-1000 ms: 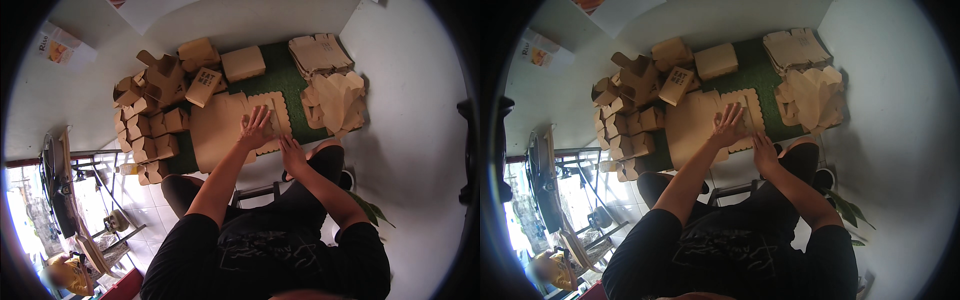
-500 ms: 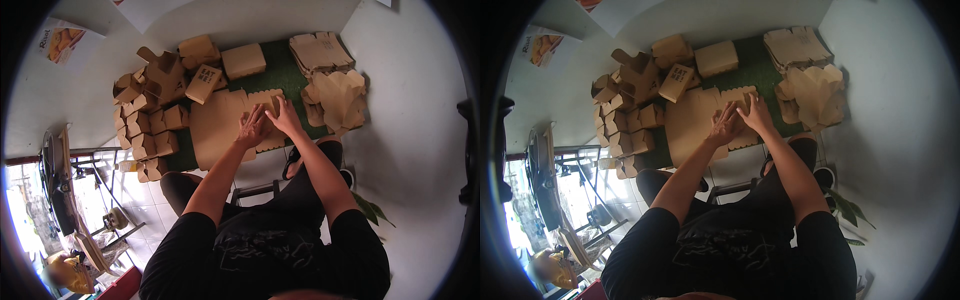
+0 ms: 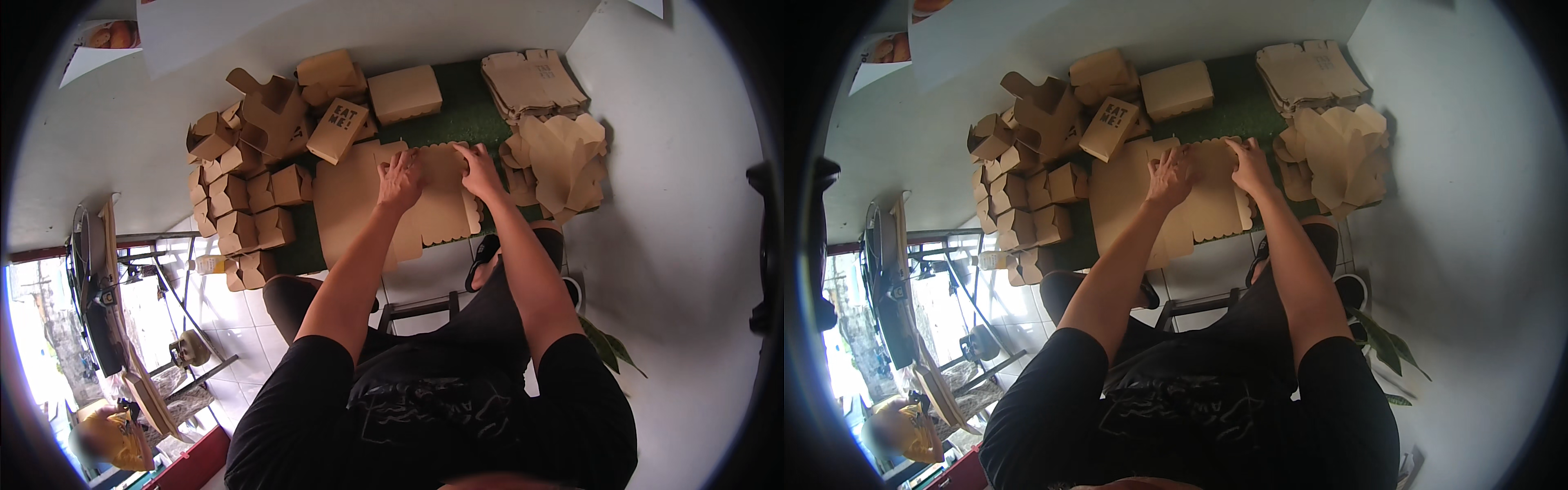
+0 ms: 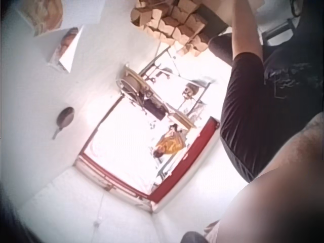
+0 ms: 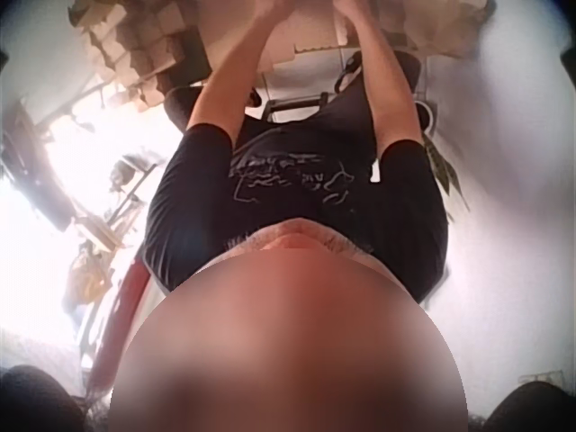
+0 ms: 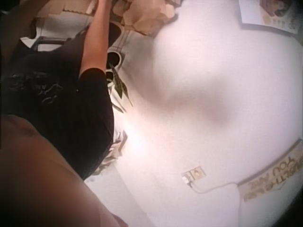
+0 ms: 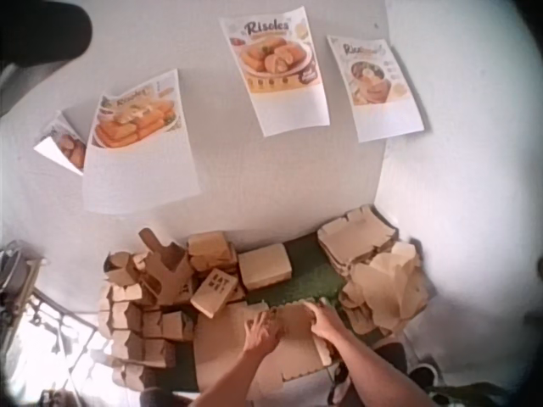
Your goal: The person assembles flat cardboard takeout boxes by folding the sides and interlocking tabs to form a closed box. They handle each box one at a time, fold the flaps, and place the completed boxes into a stack on the table.
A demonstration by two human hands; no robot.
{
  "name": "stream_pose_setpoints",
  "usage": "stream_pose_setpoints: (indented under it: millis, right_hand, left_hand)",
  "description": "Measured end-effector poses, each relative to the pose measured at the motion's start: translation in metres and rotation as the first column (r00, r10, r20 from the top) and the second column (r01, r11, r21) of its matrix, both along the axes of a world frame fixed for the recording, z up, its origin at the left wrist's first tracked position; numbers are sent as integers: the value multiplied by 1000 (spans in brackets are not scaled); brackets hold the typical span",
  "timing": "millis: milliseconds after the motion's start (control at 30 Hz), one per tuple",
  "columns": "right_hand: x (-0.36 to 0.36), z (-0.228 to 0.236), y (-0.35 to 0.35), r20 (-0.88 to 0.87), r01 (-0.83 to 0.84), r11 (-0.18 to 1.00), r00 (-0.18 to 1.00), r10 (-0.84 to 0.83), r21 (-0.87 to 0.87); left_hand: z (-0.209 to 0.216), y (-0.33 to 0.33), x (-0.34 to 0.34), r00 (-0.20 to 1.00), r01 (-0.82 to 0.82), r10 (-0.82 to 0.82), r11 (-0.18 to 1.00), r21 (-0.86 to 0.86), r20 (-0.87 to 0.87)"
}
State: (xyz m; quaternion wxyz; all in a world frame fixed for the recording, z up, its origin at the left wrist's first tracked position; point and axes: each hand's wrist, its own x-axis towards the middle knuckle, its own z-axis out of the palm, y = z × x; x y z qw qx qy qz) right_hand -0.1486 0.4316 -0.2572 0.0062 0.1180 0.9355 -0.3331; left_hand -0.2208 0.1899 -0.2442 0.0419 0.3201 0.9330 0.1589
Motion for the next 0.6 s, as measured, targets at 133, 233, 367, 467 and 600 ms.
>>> stream_pose_setpoints:
  millis: [133, 233, 367, 467, 600]
  right_hand:
    - [-6, 4, 3, -18, -94, 993, 995, 95, 68]
    - [-13, 6, 5, 5, -160, 982, 987, 160, 97]
    - [-21, 15, 4, 82, -210, 977, 975, 205, 50]
    - [-21, 20, -5, 65, -224, 963, 974, 216, 153]
    - [-26, 24, -12, 122, -272, 932, 961, 249, 239]
  left_hand:
    - [2, 0, -10, 999, 35, -35, 999, -3, 22]
    - [4, -1, -10, 999, 46, -46, 999, 14, 13]
    - [7, -1, -8, 1000, 20, -21, 999, 47, 9]
    - [12, -4, -8, 1000, 1, -2, 999, 45, 21]
    - [19, -10, -5, 996, -87, 88, 996, 26, -10]
